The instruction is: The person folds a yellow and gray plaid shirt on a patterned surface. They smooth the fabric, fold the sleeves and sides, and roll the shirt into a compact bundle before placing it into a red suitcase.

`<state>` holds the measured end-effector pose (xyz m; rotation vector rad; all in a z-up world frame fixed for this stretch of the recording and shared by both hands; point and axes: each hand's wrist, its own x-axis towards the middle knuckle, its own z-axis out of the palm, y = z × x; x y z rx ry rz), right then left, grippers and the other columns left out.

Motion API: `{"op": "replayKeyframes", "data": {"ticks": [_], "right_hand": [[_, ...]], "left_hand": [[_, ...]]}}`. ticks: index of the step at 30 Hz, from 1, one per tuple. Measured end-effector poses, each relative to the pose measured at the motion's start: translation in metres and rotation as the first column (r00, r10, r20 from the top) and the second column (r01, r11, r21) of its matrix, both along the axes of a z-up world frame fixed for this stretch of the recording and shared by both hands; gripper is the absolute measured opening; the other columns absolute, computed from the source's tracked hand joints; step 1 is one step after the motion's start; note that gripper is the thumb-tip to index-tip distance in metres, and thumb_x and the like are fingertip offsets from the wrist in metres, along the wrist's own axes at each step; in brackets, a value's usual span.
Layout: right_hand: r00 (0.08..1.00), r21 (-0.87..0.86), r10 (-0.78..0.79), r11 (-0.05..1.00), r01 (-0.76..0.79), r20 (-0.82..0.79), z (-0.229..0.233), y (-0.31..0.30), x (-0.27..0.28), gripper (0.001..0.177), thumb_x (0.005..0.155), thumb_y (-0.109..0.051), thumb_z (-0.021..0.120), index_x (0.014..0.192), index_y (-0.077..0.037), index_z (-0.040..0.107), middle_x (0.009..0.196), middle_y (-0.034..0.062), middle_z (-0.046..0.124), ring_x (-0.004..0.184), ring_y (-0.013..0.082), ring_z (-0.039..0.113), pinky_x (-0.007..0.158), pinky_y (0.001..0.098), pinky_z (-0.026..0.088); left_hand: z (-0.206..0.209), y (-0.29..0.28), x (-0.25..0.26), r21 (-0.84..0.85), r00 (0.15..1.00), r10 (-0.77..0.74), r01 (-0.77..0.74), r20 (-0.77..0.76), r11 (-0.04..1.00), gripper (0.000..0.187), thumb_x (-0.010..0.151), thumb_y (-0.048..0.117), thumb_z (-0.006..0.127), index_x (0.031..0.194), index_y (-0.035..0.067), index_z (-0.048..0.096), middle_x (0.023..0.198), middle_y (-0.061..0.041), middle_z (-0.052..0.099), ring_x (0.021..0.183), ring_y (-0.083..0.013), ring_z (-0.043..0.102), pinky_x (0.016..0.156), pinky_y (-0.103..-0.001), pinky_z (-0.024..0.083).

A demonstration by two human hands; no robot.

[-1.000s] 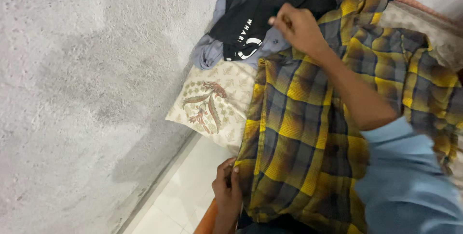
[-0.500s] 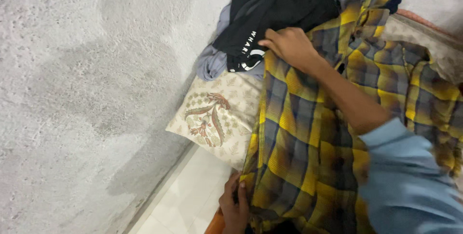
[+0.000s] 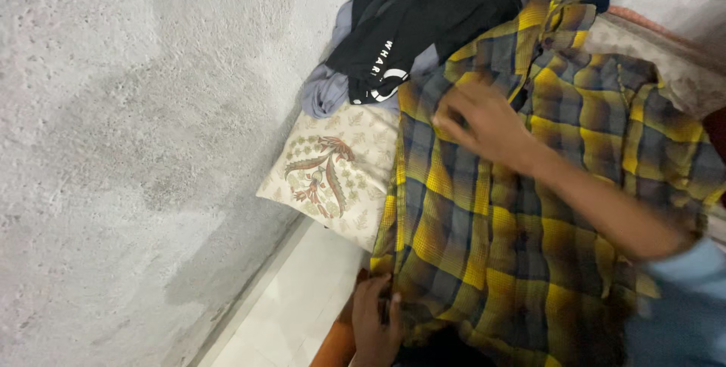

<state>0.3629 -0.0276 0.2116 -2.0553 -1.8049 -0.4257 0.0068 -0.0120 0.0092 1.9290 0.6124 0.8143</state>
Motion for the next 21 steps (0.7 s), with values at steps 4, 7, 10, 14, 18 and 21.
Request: {"op": "replayKeyframes", "data": {"ticks": [4, 7, 10, 14, 18, 21], "right_hand": [[0.971, -0.135, -0.171, 0.979, 0.150, -0.164, -0.004, -0.064, -0.055, 0.037, 0.096, -0.036, 0.065, 0.101, 0.001, 0.064, 0.089, 0.0162, 0.067, 0.062, 0.0258, 0.069, 0.056, 0.0394, 0.056], [0.701, -0.543, -0.657, 0.709, 0.450, -0.277, -0.013, -0.091, -0.093, 0.043, 0.096, -0.046, 0.065, 0.112, -0.006, 0.061, 0.070, 0.0129, 0.072, 0.057, 0.0234, 0.072, 0.056, 0.0374, 0.057], [0.693, -0.565, -0.629, 0.733, 0.379, -0.351, -0.022, -0.100, -0.116, 0.061, 0.088, -0.040, 0.077, 0.127, -0.002, 0.049, 0.064, 0.0165, 0.070, 0.055, 0.0249, 0.069, 0.055, 0.0397, 0.053], [0.616, -0.273, -0.375, 0.927, 0.258, -0.693, -0.032, -0.112, -0.121, 0.052, 0.090, -0.014, 0.069, 0.135, -0.003, 0.045, 0.067, 0.0086, 0.068, 0.053, 0.0159, 0.066, 0.047, 0.0343, 0.053], [0.490, -0.032, -0.171, 0.960, 0.279, -0.855, -0.045, -0.129, -0.111, 0.040, 0.096, -0.007, 0.065, 0.131, 0.001, 0.048, 0.070, 0.0041, 0.060, 0.056, 0.0098, 0.058, 0.048, 0.0285, 0.049], [0.452, 0.031, -0.103, 0.960, 0.279, -0.886, -0.059, -0.133, -0.102, 0.032, 0.100, -0.007, 0.063, 0.127, 0.003, 0.051, 0.083, 0.0008, 0.057, 0.058, 0.0087, 0.057, 0.051, 0.0271, 0.049]], "left_hand": [[0.006, -0.007, 0.006, -0.145, 0.997, 0.018, -0.007, 0.071, 0.989, 0.029, 0.099, 0.019, 0.062, 0.118, -0.004, 0.062, 0.102, -0.022, 0.069, 0.092, -0.0348, 0.066, 0.080, -0.040, 0.052], [0.004, -0.003, 0.012, -0.249, 0.998, 0.060, -0.065, -0.025, 0.966, 0.023, 0.097, 0.020, 0.064, 0.108, 0.000, 0.068, 0.086, -0.014, 0.071, 0.071, -0.0234, 0.062, 0.065, -0.036, 0.050], [0.008, -0.004, 0.019, -0.480, 0.996, 0.041, -0.077, -0.085, 0.874, 0.021, 0.093, 0.019, 0.071, 0.104, 0.002, 0.069, 0.073, -0.009, 0.063, 0.064, -0.0135, 0.052, 0.057, -0.030, 0.043], [0.030, -0.008, 0.018, -0.571, 0.990, 0.077, 0.002, 0.115, 0.821, 0.013, 0.095, 0.012, 0.069, 0.100, 0.001, 0.064, 0.076, 0.000, 0.062, 0.066, -0.0062, 0.052, 0.058, -0.024, 0.042], [0.048, -0.005, 0.005, -0.545, 0.960, 0.041, 0.122, 0.277, 0.830, 0.009, 0.100, 0.009, 0.064, 0.104, 0.001, 0.063, 0.082, 0.003, 0.064, 0.074, -0.0037, 0.053, 0.064, -0.022, 0.043], [0.057, 0.006, -0.002, -0.569, 0.987, -0.071, 0.142, 0.146, 0.810, 0.010, 0.101, 0.010, 0.065, 0.102, 0.000, 0.064, 0.079, 0.001, 0.062, 0.071, -0.0057, 0.050, 0.061, -0.025, 0.040]]}}
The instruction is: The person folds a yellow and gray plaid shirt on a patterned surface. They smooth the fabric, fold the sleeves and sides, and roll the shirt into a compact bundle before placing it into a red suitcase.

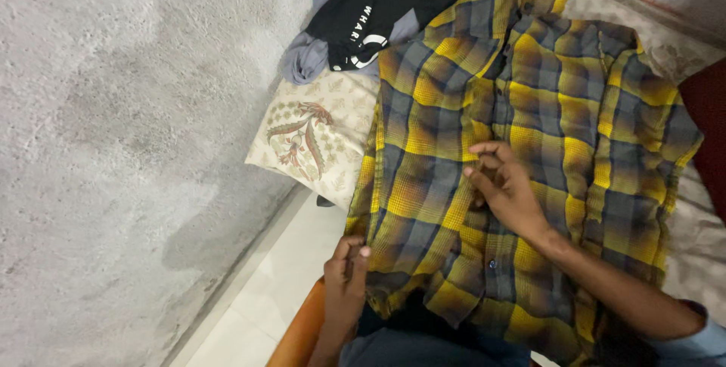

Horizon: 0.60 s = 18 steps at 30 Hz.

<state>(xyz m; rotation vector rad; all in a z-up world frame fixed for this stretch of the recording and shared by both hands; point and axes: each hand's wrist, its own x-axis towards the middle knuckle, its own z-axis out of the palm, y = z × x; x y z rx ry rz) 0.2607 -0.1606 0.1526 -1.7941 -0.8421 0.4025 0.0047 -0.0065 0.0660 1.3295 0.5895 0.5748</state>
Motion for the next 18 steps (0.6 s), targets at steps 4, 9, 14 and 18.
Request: {"op": "replayKeyframes", "data": {"ticks": [4, 9, 14, 18], "right_hand": [[0.988, -0.052, -0.037, 0.998, 0.029, -0.149, -0.013, -0.001, -0.001, 0.033, 0.099, -0.011, 0.061, 0.128, 0.000, 0.049, 0.067, 0.0020, 0.056, 0.051, 0.0095, 0.056, 0.048, 0.0268, 0.049], [0.992, 0.003, -0.013, 1.000, 0.013, -0.129, -0.026, 0.002, -0.005, 0.034, 0.100, -0.012, 0.060, 0.130, 0.000, 0.048, 0.069, 0.0017, 0.055, 0.052, 0.0086, 0.054, 0.049, 0.0265, 0.046], [0.994, 0.035, 0.000, 0.999, 0.003, -0.105, -0.029, -0.001, -0.005, 0.033, 0.100, -0.012, 0.060, 0.129, 0.000, 0.048, 0.070, 0.0006, 0.054, 0.052, 0.0071, 0.053, 0.048, 0.0253, 0.047], [0.998, 0.031, 0.014, 0.999, -0.012, -0.064, -0.029, 0.001, -0.006, 0.033, 0.100, -0.011, 0.062, 0.128, 0.002, 0.051, 0.073, -0.0003, 0.054, 0.054, 0.0059, 0.054, 0.050, 0.0246, 0.047]], "left_hand": [[0.012, 0.013, -0.002, 0.061, 0.982, -0.126, 0.136, -0.139, 0.989, 0.015, 0.096, 0.016, 0.065, 0.105, 0.003, 0.063, 0.084, 0.000, 0.077, 0.074, -0.0067, 0.067, 0.064, -0.025, 0.052], [0.004, 0.023, -0.012, 0.270, 0.807, -0.277, 0.464, -0.522, 0.844, 0.027, 0.097, 0.028, 0.075, 0.103, 0.003, 0.065, 0.075, -0.013, 0.063, 0.066, -0.0176, 0.055, 0.062, -0.032, 0.046], [-0.022, 0.022, -0.032, 0.170, 0.896, -0.392, 0.428, -0.210, 0.888, 0.030, 0.093, 0.016, 0.072, 0.120, 0.004, 0.066, 0.095, -0.006, 0.070, 0.082, -0.0117, 0.063, 0.072, -0.029, 0.053], [-0.032, 0.025, -0.047, -0.132, 0.913, -0.407, 0.406, 0.022, 0.904, 0.023, 0.100, 0.006, 0.067, 0.121, -0.001, 0.064, 0.103, -0.009, 0.074, 0.093, -0.0106, 0.066, 0.080, -0.028, 0.053]]}}
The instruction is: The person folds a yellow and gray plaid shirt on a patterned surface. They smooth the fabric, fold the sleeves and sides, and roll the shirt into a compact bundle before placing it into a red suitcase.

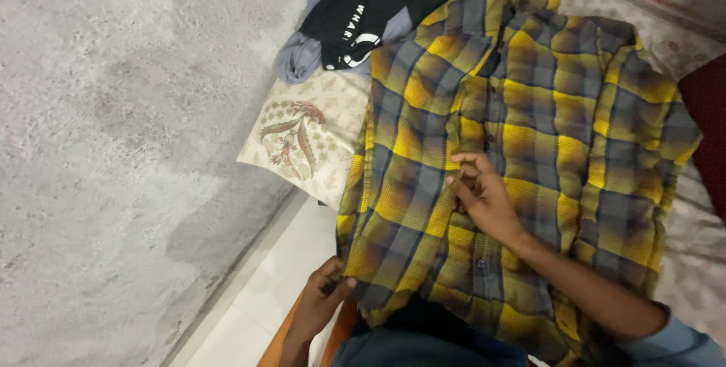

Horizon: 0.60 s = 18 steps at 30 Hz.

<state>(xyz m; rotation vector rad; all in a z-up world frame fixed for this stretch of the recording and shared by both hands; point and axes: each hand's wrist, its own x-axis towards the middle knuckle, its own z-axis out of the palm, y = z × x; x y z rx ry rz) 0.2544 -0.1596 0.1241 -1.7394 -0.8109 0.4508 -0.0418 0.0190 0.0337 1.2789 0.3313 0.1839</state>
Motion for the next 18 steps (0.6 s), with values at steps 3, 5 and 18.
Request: {"op": "replayKeyframes", "data": {"ticks": [3, 5, 18], "right_hand": [[1.000, 0.001, -0.003, 1.000, 0.003, 0.018, 0.001, -0.001, -0.001, 0.036, 0.099, -0.010, 0.062, 0.130, 0.002, 0.050, 0.069, -0.0002, 0.053, 0.052, 0.0058, 0.052, 0.049, 0.0245, 0.046], [1.000, -0.011, -0.017, 1.000, 0.017, 0.015, 0.002, -0.001, -0.002, 0.037, 0.099, -0.011, 0.063, 0.131, 0.002, 0.049, 0.067, -0.0003, 0.052, 0.052, 0.0056, 0.052, 0.049, 0.0244, 0.045], [0.999, -0.005, 0.004, 1.000, -0.004, 0.041, 0.001, -0.003, 0.002, 0.035, 0.100, -0.008, 0.061, 0.131, 0.000, 0.049, 0.069, 0.0002, 0.050, 0.051, 0.0079, 0.046, 0.046, 0.0261, 0.042]], "left_hand": [[0.022, 0.000, 0.003, 0.129, 0.976, -0.050, 0.079, -0.213, 0.989, 0.031, 0.093, 0.008, 0.070, 0.123, 0.003, 0.065, 0.101, -0.011, 0.080, 0.085, -0.0138, 0.068, 0.073, -0.031, 0.053], [0.043, 0.003, 0.009, 0.305, 0.944, -0.074, 0.177, -0.321, 0.936, 0.039, 0.088, 0.012, 0.072, 0.125, 0.007, 0.065, 0.103, -0.011, 0.081, 0.087, -0.0163, 0.070, 0.076, -0.032, 0.054], [0.030, -0.015, -0.025, 0.265, 0.962, -0.176, 0.229, -0.208, 0.937, 0.048, 0.089, 0.013, 0.073, 0.136, 0.010, 0.060, 0.130, -0.011, 0.072, 0.128, -0.0224, 0.063, 0.107, -0.036, 0.046]]}}
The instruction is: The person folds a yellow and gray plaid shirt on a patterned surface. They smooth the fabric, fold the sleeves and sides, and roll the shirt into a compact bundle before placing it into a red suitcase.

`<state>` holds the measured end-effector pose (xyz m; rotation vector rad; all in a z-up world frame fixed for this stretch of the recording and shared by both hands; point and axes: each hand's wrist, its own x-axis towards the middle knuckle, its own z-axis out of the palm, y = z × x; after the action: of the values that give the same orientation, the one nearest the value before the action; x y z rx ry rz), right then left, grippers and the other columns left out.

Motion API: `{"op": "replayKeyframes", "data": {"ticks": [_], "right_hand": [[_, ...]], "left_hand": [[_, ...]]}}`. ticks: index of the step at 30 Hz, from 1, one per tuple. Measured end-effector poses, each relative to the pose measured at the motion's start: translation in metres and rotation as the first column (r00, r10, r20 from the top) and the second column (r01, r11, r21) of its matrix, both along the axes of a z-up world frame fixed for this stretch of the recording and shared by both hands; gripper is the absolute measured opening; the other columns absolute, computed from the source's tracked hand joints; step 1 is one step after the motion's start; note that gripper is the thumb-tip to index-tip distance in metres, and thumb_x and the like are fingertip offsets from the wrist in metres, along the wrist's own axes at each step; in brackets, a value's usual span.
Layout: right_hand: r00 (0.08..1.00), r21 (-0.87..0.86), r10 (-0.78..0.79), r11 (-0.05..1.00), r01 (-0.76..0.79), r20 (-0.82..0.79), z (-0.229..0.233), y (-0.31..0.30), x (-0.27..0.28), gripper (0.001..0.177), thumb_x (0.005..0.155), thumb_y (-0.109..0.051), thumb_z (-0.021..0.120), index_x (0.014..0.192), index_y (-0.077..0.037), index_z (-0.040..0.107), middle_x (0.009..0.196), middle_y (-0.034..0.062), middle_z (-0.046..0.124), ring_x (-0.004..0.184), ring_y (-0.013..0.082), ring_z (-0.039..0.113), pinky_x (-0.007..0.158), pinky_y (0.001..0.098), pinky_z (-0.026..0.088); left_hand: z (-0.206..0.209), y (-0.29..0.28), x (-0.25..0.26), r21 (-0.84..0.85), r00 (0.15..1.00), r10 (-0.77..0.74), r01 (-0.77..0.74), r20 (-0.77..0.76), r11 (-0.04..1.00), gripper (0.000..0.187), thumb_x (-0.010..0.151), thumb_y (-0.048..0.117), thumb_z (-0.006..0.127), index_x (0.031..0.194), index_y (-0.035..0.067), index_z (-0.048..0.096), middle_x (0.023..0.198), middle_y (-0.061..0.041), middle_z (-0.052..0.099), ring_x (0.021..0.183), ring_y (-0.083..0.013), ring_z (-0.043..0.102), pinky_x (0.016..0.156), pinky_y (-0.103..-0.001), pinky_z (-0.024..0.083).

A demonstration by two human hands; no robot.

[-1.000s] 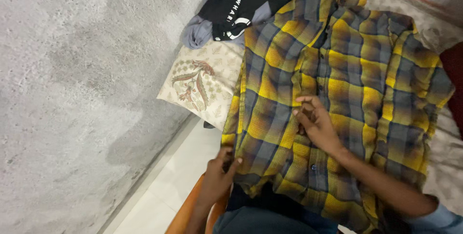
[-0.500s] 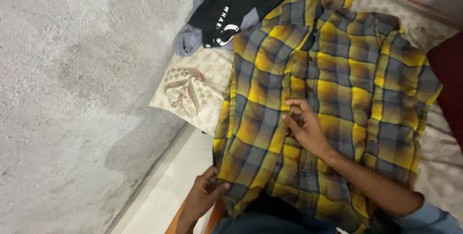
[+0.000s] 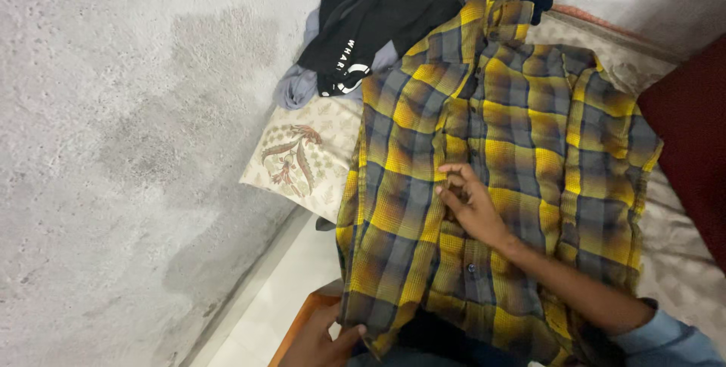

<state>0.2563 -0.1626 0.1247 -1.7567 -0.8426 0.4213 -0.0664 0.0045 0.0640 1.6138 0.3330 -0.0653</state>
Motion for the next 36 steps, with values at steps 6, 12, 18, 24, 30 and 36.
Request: {"op": "replayKeyframes", "data": {"ticks": [6, 12, 18, 24, 30, 36], "right_hand": [[0.987, 0.046, 0.076, 0.997, -0.070, -0.144, 0.013, -0.007, 0.009, 0.042, 0.099, -0.008, 0.059, 0.135, 0.002, 0.040, 0.084, 0.0051, 0.057, 0.067, 0.0120, 0.060, 0.058, 0.0296, 0.060], [0.985, -0.199, 0.169, 0.964, -0.174, -0.040, 0.029, -0.029, 0.014, 0.045, 0.096, -0.009, 0.062, 0.137, -0.002, 0.044, 0.103, 0.0086, 0.065, 0.087, 0.0170, 0.071, 0.074, 0.0309, 0.064], [0.990, 0.044, 0.142, 0.989, -0.142, -0.005, 0.011, -0.014, 0.081, 0.043, 0.097, -0.017, 0.061, 0.135, -0.002, 0.046, 0.110, 0.0088, 0.065, 0.092, 0.0173, 0.070, 0.074, 0.0311, 0.064], [0.949, 0.169, -0.316, 0.936, 0.309, 0.013, -0.021, 0.055, 0.190, 0.048, 0.096, -0.031, 0.073, 0.126, -0.002, 0.050, 0.101, 0.0054, 0.063, 0.087, 0.0124, 0.063, 0.069, 0.0279, 0.054], [0.824, 0.214, -0.529, 0.845, 0.489, 0.203, -0.027, 0.101, 0.260, 0.044, 0.097, -0.037, 0.077, 0.111, 0.001, 0.059, 0.090, 0.0066, 0.067, 0.082, 0.0160, 0.063, 0.072, 0.0331, 0.052], [0.717, 0.214, -0.542, 0.838, 0.502, 0.439, -0.008, 0.127, 0.292, 0.037, 0.104, -0.030, 0.070, 0.091, 0.003, 0.062, 0.075, 0.0152, 0.060, 0.068, 0.0199, 0.054, 0.064, 0.0406, 0.043]], "left_hand": [[0.006, 0.004, 0.000, -0.005, 0.988, -0.039, 0.039, -0.147, 0.999, 0.071, 0.095, 0.018, 0.066, 0.158, 0.011, 0.032, 0.141, -0.015, 0.063, 0.134, -0.0225, 0.060, 0.111, -0.037, 0.047], [0.020, 0.005, 0.006, 0.577, 0.971, -0.082, 0.200, -0.223, 0.792, 0.087, 0.096, 0.024, 0.066, 0.160, 0.005, 0.011, 0.127, -0.029, 0.062, 0.120, -0.0409, 0.062, 0.101, -0.045, 0.050], [0.106, 0.015, 0.043, 0.552, 0.978, 0.088, -0.179, 0.186, 0.815, 0.080, 0.091, 0.021, 0.066, 0.159, 0.012, 0.024, 0.111, -0.018, 0.075, 0.096, -0.0390, 0.074, 0.084, -0.048, 0.058], [0.156, 0.058, 0.188, 0.618, 0.818, 0.046, -0.468, 0.573, 0.632, 0.040, 0.099, 0.012, 0.058, 0.138, 0.011, 0.055, 0.110, -0.019, 0.073, 0.094, -0.0381, 0.073, 0.087, -0.048, 0.058], [0.125, 0.128, 0.335, 0.681, 0.691, -0.082, -0.674, 0.718, 0.286, 0.044, 0.089, 0.017, 0.066, 0.127, -0.003, 0.058, 0.121, -0.025, 0.063, 0.109, -0.0445, 0.061, 0.090, -0.054, 0.045], [0.081, 0.173, 0.379, 0.780, 0.845, -0.041, -0.473, 0.533, 0.409, 0.020, 0.100, 0.024, 0.066, 0.100, 0.004, 0.069, 0.103, -0.021, 0.068, 0.092, -0.0422, 0.067, 0.086, -0.048, 0.053]]}}
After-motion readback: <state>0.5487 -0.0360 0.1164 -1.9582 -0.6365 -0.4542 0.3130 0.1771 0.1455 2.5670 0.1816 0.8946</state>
